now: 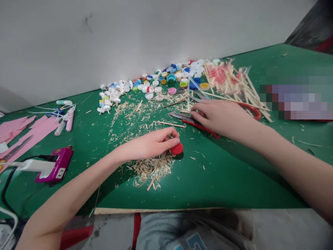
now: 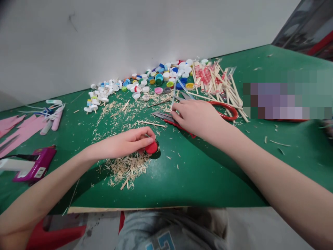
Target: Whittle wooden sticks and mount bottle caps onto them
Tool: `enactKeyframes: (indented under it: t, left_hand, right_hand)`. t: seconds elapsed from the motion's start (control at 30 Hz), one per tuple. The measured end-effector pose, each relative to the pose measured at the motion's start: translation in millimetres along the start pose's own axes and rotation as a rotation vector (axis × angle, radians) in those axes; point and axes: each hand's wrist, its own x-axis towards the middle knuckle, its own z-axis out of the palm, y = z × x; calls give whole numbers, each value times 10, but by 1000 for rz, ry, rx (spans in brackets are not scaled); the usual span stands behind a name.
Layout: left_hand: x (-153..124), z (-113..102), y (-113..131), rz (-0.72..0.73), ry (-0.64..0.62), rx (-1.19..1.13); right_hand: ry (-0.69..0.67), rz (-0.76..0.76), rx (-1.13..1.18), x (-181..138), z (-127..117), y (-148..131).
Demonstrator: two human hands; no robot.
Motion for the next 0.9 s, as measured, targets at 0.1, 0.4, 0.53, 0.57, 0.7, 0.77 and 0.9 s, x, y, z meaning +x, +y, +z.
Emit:
enactKeyframes:
  t: [0.1,0.4,0.53,0.57,0.7,0.77,0.9]
  left_hand:
    - [8,15,-21,19,5,23]
    - [29,58,-82,181,137,443]
    - [13,44,-73,205,90,487]
    - [6,40,-68,210,72,496]
    - [-13,33,-64,232,42,563]
    - [-12,34,-68,230,43,597]
    - [3,41,-69,213,64,646]
  right_hand:
    - [26,-3,-6,0,-16,14]
    - [-54,30,35,1,-28,25]
    - [-139,-26,56,-3,18,2]
    - [-135,-48,37,-5,31,-2]
    - [-95,-74,17,-4,45,-1]
    - [-74,-52,57,2,26,3]
    - [37,18,163,12,2,2]
